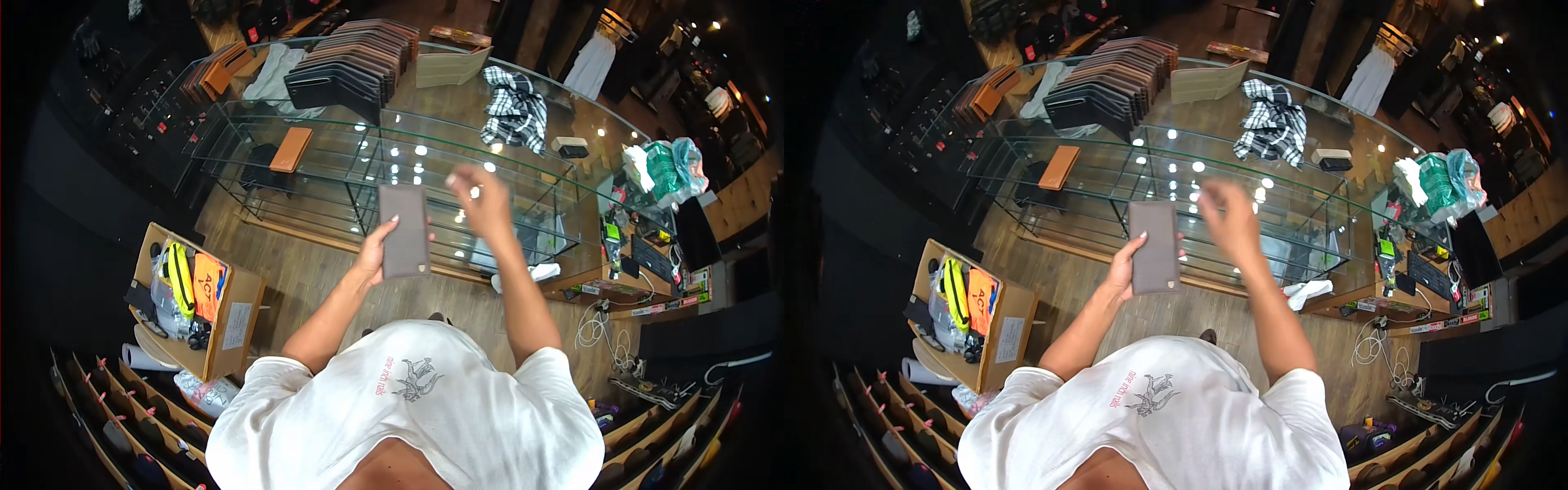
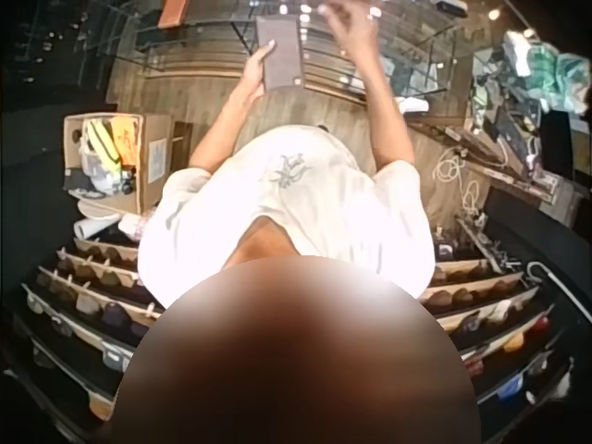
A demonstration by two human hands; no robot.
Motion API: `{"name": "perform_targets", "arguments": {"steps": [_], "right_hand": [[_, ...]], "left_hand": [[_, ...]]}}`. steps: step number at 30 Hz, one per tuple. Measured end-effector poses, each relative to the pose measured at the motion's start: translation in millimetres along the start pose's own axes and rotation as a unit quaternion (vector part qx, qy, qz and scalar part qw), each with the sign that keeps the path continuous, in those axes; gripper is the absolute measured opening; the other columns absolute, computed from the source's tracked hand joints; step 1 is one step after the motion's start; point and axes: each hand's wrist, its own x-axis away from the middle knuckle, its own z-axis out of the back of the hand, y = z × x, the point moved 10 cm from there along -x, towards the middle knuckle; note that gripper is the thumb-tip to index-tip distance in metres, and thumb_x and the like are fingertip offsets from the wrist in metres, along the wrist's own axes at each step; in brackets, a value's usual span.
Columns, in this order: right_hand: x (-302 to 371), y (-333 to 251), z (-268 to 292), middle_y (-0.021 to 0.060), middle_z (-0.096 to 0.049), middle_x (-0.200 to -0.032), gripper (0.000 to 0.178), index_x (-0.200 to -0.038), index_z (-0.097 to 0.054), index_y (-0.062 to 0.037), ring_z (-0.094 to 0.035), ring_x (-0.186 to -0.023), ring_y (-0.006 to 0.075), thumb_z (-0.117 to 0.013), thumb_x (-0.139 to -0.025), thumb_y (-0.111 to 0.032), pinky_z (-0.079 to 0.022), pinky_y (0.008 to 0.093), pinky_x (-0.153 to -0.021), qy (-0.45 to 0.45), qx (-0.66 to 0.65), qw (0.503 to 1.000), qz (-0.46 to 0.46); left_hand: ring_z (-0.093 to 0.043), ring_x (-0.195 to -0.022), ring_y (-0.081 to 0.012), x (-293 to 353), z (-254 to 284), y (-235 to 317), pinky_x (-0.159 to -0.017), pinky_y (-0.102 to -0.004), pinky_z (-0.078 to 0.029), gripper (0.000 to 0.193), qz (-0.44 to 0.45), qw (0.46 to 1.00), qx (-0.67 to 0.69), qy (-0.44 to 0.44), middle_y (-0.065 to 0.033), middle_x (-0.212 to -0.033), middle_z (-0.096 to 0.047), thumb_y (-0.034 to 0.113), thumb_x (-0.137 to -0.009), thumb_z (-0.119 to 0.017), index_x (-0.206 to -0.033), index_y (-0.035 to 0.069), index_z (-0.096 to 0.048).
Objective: The person cleans and organizes leather wallets on a glass display case using a checkered cloth.
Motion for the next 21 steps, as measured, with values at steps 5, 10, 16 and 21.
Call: {"name": "perform_targets", "arguments": {"steps": [5, 10, 16, 21], "right_hand": [[-104.6, 36.5, 92.0, 0.0176, -0.063, -0.119, 0.044, -0.119, -0.064, -0.0049, -0.059, -0.111, 0.0326, -0.071, -0.088, -0.035, -0.047, 0.0415, -0.094, 0.154, 0.211, 0.965, 0.025], [-155.9, 122.4, 77.3, 0.0191, -0.054, -0.137, 0.075, -0.145, -0.047, -0.0214, -0.051, -0.126, 0.0397, -0.075, -0.08, -0.045, -0.045, 0.0465, -0.103, 0.03, 0.377, 0.918, -0.115], [-147.9, 97.8, 95.6, 0.0202, -0.072, -0.094, 0.026, -0.1, -0.074, -0.0061, -0.069, -0.091, 0.0386, -0.068, -0.085, -0.026, -0.053, 0.0419, -0.082, 0.078, 0.221, 0.968, -0.094], [-71.2, 5.3, 87.6, 0.0005, -0.064, -0.077, 0.016, -0.098, -0.071, 0.0002, -0.054, -0.071, 0.0058, -0.065, -0.091, -0.013, -0.045, 0.0225, -0.067, 0.017, -0.026, 0.997, -0.067]], "left_hand": [[-0.058, -0.122, -0.032, 5.3, 3.2, 3.0, -0.099, -0.0448, -0.05, 0.064, 0.007, 1.0, -0.015, -0.008, -0.017, -0.141, -0.052, 0.039, -0.099, -0.046, -0.149, 0.001, -0.033], [-0.061, -0.117, -0.0314, 3.8, 0.2, 1.3, -0.092, -0.0434, -0.054, 0.059, -0.011, 0.999, -0.031, -0.01, -0.0168, -0.137, -0.055, 0.04, -0.101, -0.044, -0.146, 0.002, -0.038], [-0.065, -0.11, -0.0324, 15.5, 3.3, 25.7, -0.092, -0.0432, -0.055, 0.069, -0.048, 0.999, -0.002, -0.009, -0.018, -0.132, -0.058, 0.055, -0.102, -0.029, -0.147, 0.004, -0.039], [-0.064, -0.111, -0.0359, 9.8, 5.2, 31.8, -0.091, -0.0445, -0.056, 0.069, -0.053, 0.998, 0.03, -0.034, -0.0206, -0.133, -0.057, 0.055, -0.102, -0.026, -0.149, 0.004, -0.036]]}}
